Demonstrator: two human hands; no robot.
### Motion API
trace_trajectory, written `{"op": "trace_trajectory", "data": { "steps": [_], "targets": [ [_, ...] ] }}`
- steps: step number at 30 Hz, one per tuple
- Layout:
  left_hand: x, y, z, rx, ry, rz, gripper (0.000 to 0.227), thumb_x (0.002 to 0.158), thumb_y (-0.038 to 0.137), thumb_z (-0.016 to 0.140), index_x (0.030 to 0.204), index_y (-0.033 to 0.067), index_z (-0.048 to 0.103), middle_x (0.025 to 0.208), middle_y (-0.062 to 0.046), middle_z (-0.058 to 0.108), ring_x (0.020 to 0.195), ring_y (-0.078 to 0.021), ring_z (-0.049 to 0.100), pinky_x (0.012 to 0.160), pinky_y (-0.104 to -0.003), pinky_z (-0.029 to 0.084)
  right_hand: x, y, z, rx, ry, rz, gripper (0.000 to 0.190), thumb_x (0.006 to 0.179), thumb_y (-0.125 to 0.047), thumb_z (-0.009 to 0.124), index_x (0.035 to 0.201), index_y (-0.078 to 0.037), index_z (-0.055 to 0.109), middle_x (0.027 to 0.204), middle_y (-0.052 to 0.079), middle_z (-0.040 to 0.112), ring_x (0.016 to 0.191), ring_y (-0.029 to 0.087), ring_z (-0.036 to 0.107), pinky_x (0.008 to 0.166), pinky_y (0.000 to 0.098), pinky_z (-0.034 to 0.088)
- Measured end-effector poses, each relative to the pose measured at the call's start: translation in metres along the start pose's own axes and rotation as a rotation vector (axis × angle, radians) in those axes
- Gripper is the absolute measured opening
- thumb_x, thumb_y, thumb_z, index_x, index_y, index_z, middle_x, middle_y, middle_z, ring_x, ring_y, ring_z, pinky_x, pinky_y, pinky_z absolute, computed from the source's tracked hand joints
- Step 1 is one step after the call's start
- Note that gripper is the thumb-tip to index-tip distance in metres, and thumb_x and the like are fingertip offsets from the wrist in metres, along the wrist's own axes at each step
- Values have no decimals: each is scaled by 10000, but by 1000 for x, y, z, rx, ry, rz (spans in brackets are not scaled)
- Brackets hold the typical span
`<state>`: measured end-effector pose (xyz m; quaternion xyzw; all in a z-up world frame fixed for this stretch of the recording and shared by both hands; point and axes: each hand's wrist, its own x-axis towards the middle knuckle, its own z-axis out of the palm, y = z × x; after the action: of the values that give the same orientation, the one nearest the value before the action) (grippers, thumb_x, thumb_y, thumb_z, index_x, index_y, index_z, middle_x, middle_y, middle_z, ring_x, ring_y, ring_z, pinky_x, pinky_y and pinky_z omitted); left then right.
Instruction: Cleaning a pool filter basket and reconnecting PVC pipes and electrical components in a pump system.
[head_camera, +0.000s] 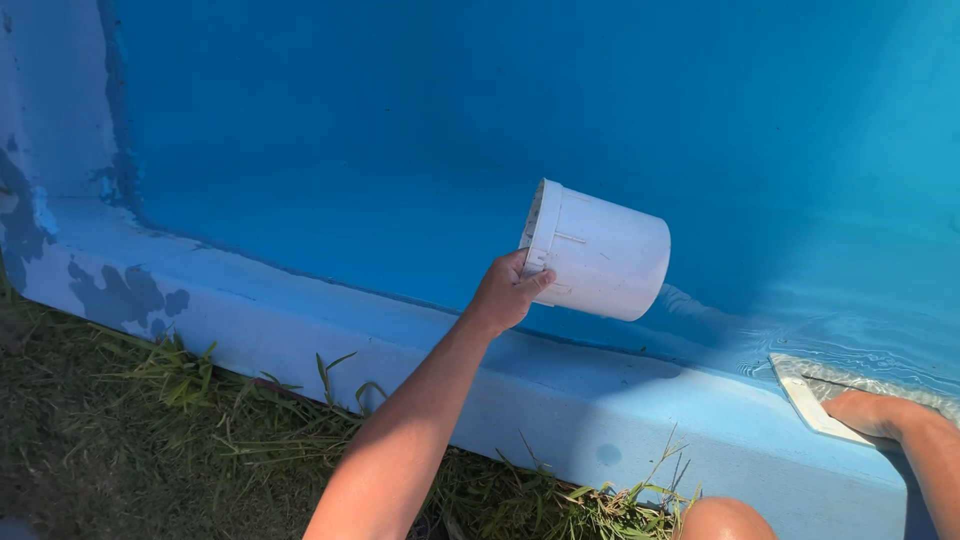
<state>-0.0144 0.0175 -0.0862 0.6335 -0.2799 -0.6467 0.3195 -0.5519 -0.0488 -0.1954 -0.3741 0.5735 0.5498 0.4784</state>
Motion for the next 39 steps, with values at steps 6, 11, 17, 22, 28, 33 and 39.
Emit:
{"op": "trace_trajectory", "data": {
  "steps": [6, 11, 17, 22, 28, 33, 39],
  "targets": [
    [44, -26, 29, -121, 64, 20, 515, 897, 281, 619, 1360, 82, 510, 1334, -170, 578, 1257, -418, 544, 1032, -570, 552, 4, 62, 56, -223, 735, -156, 582, 945, -622, 371, 1302, -273, 670, 1548, 9, 499, 1427, 227, 468, 1199, 384, 275],
    [61, -42, 15, -88, 202, -17, 466, 906, 252, 614, 1334, 81, 551, 1322, -164, 599, 1222, -413, 566, 962, -570, 567, -74, 32, 138, 47, 1177, -301, 532, 959, -579, 514, 1286, -209, 710, 1545, 42, 563, 1366, 279, 510, 1166, 436, 287],
    [49, -34, -19, 118, 349, -76, 406, 914, 263, 601, 1281, 91, 623, 1257, -132, 659, 1121, -341, 624, 770, -457, 584, -68, -4, 166, 151, 1532, -278, 409, 1173, -532, 590, 1277, -175, 760, 1455, 130, 689, 1331, 329, 565, 1245, 452, 141],
    [43, -35, -46, 334, 363, -95, 440, 921, 305, 575, 1309, 99, 598, 1255, -136, 642, 1125, -358, 597, 753, -463, 573, -74, -15, 160, 135, 1577, -182, 330, 1111, -491, 623, 1233, -221, 769, 1357, 114, 726, 1211, 348, 594, 953, 483, 323],
    [40, -36, -92, 421, 436, -107, 403, 931, 283, 577, 1276, 77, 617, 1235, -134, 659, 1137, -359, 604, 784, -448, 574, -52, -25, 167, 161, 1685, -166, 192, 1197, -362, 757, 1187, -174, 797, 1141, 17, 737, 906, 201, 654, 740, 302, 505],
    [26, -43, -124, 567, 476, -140, 411, 959, 280, 571, 1284, 31, 608, 1241, -164, 644, 1138, -379, 594, 837, -469, 556, -16, -17, 171, 465, 1590, -403, 235, 1323, -210, 748, 1263, 16, 719, 1109, 151, 661, 989, 301, 620, 796, 378, 483],
    [0, -24, -133, 1023, 539, -39, 295, 936, 200, 654, 1182, 38, 673, 1050, -154, 720, 912, -360, 700, 716, -450, 600, -16, -16, 162, 518, 1460, -345, 303, 1270, -335, 673, 1249, -35, 709, 1141, 162, 695, 999, 371, 647, 782, 462, 489]
  ]
}}
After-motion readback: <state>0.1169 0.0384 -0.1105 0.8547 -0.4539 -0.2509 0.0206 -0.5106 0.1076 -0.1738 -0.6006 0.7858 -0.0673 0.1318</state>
